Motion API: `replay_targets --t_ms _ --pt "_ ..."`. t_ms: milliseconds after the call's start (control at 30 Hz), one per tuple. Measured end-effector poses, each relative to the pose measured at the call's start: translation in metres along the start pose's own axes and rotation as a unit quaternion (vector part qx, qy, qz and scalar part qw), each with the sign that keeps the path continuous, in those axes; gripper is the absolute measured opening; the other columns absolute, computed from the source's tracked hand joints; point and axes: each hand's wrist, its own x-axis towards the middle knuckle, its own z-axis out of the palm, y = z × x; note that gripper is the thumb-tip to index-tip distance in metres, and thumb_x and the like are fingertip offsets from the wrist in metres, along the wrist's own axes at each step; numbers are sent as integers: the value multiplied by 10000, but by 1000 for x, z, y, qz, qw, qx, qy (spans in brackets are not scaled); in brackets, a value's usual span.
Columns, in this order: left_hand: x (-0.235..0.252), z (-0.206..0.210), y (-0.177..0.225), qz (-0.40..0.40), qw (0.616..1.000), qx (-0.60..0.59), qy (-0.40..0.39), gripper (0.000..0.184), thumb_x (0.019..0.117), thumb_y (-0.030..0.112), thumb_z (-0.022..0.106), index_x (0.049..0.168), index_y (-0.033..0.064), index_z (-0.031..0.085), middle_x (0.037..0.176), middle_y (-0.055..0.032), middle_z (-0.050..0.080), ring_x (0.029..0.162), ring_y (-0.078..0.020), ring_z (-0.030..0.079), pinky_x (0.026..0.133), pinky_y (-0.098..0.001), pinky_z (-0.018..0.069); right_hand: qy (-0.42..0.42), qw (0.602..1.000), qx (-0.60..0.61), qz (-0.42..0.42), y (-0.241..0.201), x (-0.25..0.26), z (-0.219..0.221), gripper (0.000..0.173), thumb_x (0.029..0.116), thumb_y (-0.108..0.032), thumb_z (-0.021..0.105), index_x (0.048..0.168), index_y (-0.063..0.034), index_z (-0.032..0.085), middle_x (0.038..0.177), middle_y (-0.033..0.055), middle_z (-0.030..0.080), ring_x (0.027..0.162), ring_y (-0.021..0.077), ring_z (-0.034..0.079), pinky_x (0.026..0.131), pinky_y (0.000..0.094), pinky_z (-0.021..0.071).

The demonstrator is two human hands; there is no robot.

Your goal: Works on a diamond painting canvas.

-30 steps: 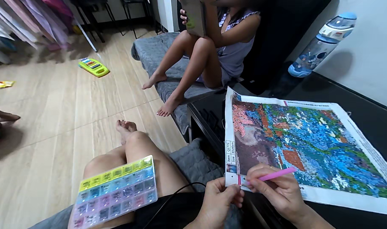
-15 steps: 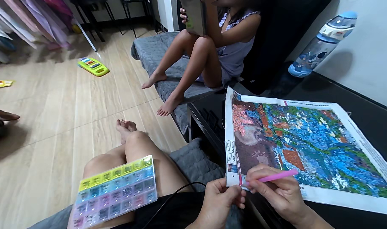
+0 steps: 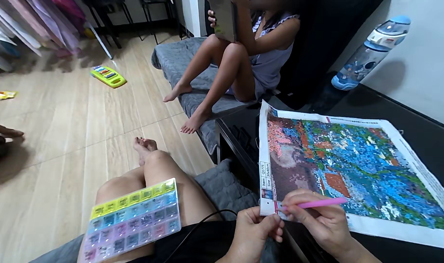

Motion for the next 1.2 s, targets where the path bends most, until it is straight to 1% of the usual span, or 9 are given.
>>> replay_targets --t_ms 167,433,633,1067,1200 --pt "0 1 0 6 1000 11 6 154 975 -92 560 894 -16 667 716 -15 703 611 -58 669 626 -202 582 -1 1000 6 0 -1 0 0 159 1045 -270 604 1023 -145 701 955 -52 716 845 -13 692 720 134 584" --pt "0 0 -4 51 997 53 11 105 969 -44 592 915 0 671 713 7 692 617 -46 662 626 -203 576 1 1000 12 -5 -1 0 1 159 1044 -264 608 1031 -136 700 954 -44 715 840 -8 692 722 136 584" --pt "0 -1 -5 63 996 60 5 117 971 -46 582 917 -2 676 726 11 698 629 -43 667 641 -202 580 2 1000 7 -7 -2 0 0 165 1049 -272 600 1032 -141 699 961 -46 717 840 -6 694 721 136 585" --pt "-1 0 -4 67 995 67 6 116 963 -54 591 906 0 676 722 13 697 627 -42 667 638 -204 582 -5 1000 11 -10 -1 0 1 142 1043 -252 610 1034 -138 695 962 -46 714 843 -12 689 734 133 581" --pt "-1 0 -3 65 995 69 6 109 962 -52 595 909 -6 678 721 9 696 626 -45 667 638 -205 582 4 1000 3 -6 -1 0 1 155 1048 -270 600 1037 -147 695 959 -51 713 830 -14 688 710 130 581"
